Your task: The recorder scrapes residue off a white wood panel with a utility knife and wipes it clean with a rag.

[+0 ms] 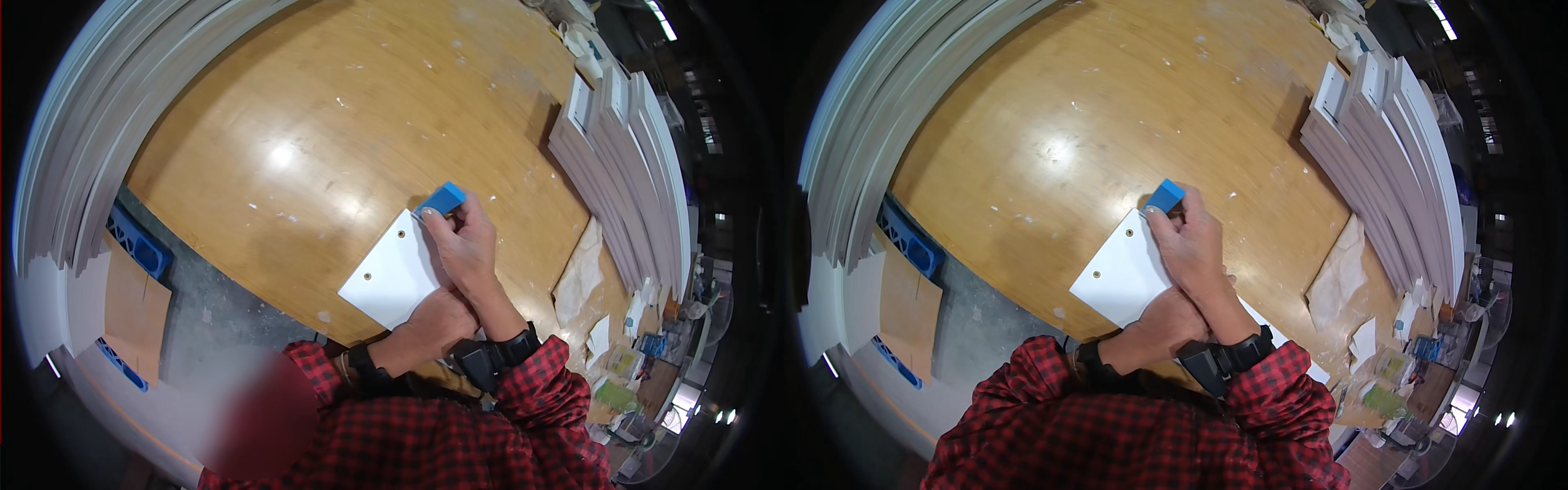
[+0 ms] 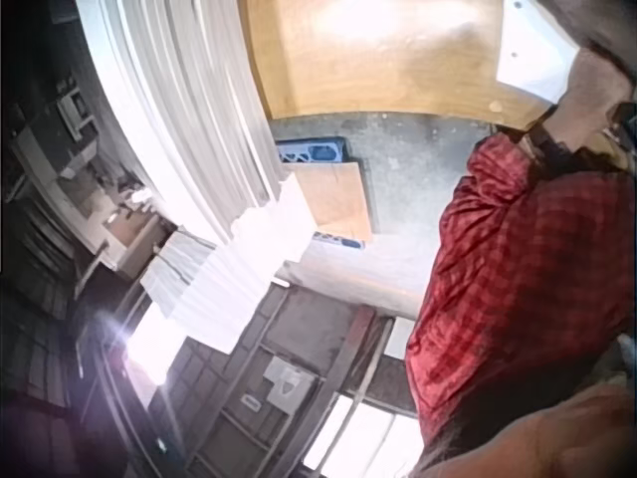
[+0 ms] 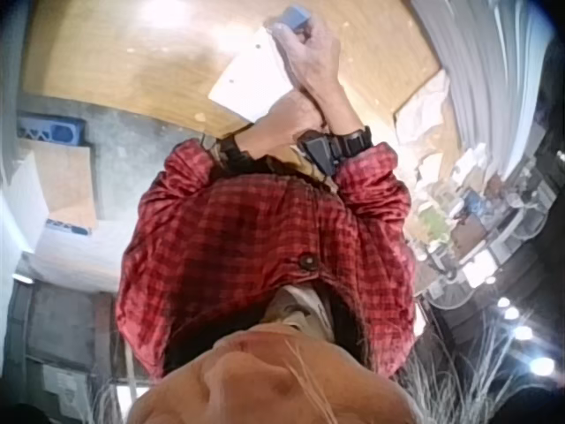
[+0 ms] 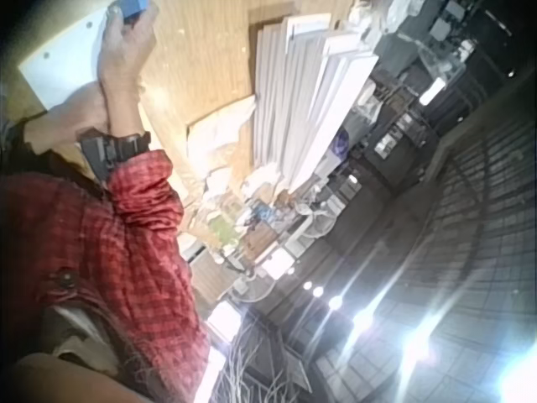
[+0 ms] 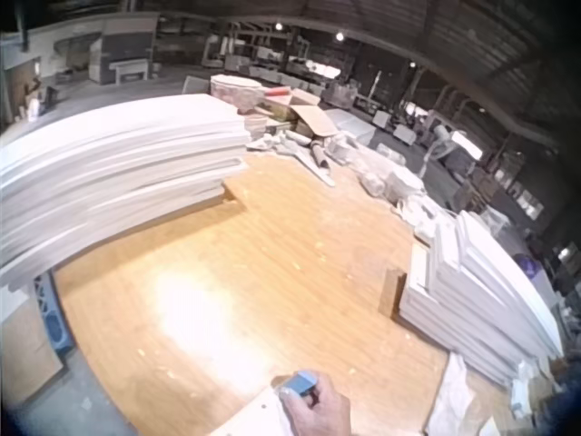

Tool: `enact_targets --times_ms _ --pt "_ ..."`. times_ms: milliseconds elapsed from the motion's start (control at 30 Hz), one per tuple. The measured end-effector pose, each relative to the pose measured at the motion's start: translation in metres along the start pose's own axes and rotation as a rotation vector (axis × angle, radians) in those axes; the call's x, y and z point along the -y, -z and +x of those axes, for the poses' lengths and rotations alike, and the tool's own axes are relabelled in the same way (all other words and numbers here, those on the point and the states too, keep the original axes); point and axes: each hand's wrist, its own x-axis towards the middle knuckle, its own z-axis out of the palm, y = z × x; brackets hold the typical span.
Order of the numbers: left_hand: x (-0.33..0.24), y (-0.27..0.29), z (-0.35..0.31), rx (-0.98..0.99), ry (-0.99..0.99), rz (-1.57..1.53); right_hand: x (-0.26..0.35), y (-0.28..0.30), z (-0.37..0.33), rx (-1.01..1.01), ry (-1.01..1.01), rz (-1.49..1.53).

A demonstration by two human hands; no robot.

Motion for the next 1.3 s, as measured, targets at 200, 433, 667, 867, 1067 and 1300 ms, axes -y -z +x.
enact_targets --times_ms 200,433,667,867,1067,1300 --pt "-0.003 -0.002 0.001 -0.1 0.036 -0.001 -0.001 0.005 -0.005 0.031 -0.011 -0.039" --pt "-0.011 0.005 0.001 -0.02 -0.211 0.168 -0.011 0.026 -0.017 0.001 -0.074 0.025" --pt "-0.011 0.01 0.001 -0.025 -0.163 0.071 -0.004 0.015 -0.002 0.072 -0.001 0.045" --pt "-0.013 0.015 0.003 -0.023 -0.135 0.05 0.0 0.015 0.002 0.096 0.006 -0.086" --pt "-0.015 0.012 0.003 -0.026 -0.118 0.067 -0.009 0.027 -0.011 0.069 -0.031 0.004" --pt "-0.013 0.016 0.003 -0.061 -0.091 0.002 -0.001 0.014 0.019 0.198 0.06 -0.046"
